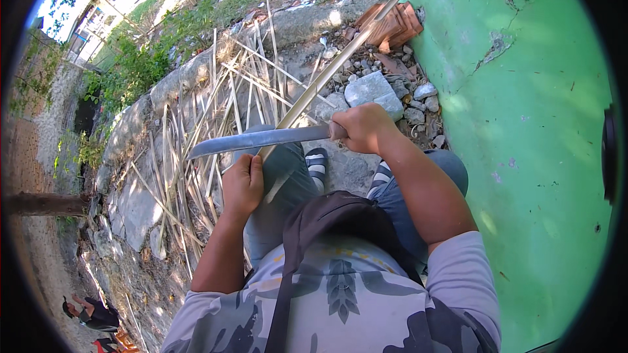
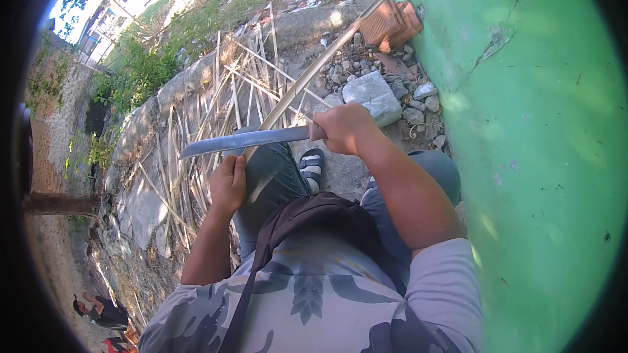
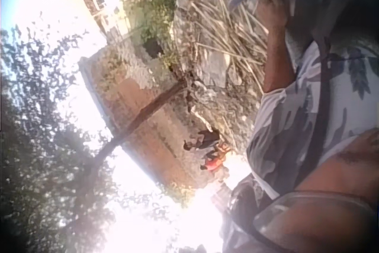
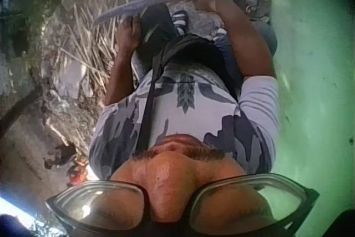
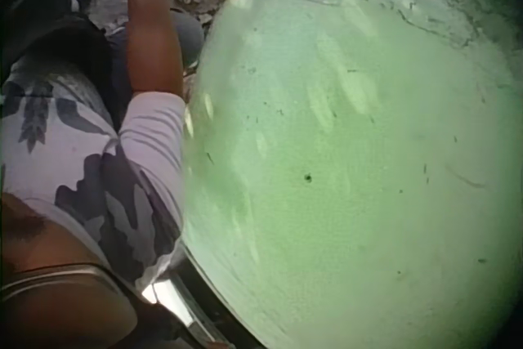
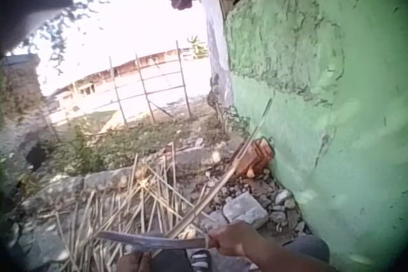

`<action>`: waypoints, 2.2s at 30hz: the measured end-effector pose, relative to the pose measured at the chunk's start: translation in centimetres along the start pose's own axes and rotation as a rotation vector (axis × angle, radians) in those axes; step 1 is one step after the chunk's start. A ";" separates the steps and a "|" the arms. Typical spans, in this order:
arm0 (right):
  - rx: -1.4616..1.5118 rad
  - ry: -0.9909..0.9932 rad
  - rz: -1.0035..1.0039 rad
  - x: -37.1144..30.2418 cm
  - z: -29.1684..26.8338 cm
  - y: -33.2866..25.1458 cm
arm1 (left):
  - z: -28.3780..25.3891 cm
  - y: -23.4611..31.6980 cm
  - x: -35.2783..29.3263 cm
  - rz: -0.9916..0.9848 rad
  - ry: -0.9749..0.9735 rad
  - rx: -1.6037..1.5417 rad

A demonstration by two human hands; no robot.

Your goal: The person scrapes a bamboo strip using a machete, discards it, and then picks up another bamboo strip and scrapes it with the machete.

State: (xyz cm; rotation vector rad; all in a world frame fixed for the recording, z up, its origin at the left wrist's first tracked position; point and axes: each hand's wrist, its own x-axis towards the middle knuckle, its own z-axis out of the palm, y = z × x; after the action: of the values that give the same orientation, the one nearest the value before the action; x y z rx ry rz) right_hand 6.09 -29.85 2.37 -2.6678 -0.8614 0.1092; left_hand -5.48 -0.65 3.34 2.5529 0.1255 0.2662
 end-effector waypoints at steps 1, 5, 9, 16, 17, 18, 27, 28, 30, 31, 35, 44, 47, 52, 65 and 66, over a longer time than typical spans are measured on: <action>-0.042 0.038 0.001 0.0 -0.2 0.4 | -0.1 0.0 0.0 0.003 -0.003 -0.006; 0.134 0.231 0.116 -0.6 -0.5 3.2 | -0.2 -0.2 0.2 -0.034 -0.024 -0.067; 0.221 0.285 0.127 -1.0 0.0 3.9 | 0.0 -0.3 0.2 -0.026 -0.032 -0.063; 0.078 0.147 -0.006 -0.5 0.8 1.1 | -0.1 0.4 0.1 -0.036 -0.020 -0.028; 0.079 0.149 -0.007 -0.4 0.8 0.6 | -0.1 0.3 0.1 -0.036 -0.019 -0.025; 0.063 0.111 -0.017 -0.3 0.9 0.1 | -0.2 0.3 0.1 -0.029 -0.023 -0.009; 0.112 0.192 0.142 -0.5 -0.3 3.8 | -0.1 0.2 0.2 -0.028 -0.031 -0.025; 0.220 0.276 0.189 -0.6 -0.1 4.5 | -0.1 0.2 0.3 -0.046 -0.040 -0.032; 0.196 0.258 0.172 -1.0 0.3 4.8 | -0.1 0.0 0.3 -0.045 -0.051 -0.022; 0.173 0.240 0.158 -1.0 0.5 5.0 | -0.1 -0.1 0.3 -0.043 -0.065 -0.013; 0.184 0.215 0.172 -1.0 0.1 4.0 | -0.3 0.3 0.0 -0.048 -0.031 -0.001; 0.095 0.048 0.169 -0.2 -0.3 2.4 | -0.3 0.7 0.0 -0.085 -0.044 -0.011; 0.064 -0.001 0.124 0.0 0.4 2.3 | -0.1 0.5 0.0 -0.084 -0.037 -0.001; 0.055 -0.029 0.097 -0.1 0.7 2.1 | -0.1 0.5 0.0 -0.041 -0.027 0.032; 0.115 0.119 0.161 -0.2 -0.5 2.5 | -0.1 0.3 0.1 -0.062 -0.041 -0.015; 0.149 0.150 0.199 -0.2 -0.2 2.4 | 0.1 0.2 0.0 -0.061 -0.022 -0.035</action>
State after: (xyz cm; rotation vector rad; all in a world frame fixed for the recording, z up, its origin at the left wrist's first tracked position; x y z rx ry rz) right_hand 7.25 -31.86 1.74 -2.5763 -0.5197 0.0186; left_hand -5.45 -0.86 3.40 2.5121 0.1883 0.2146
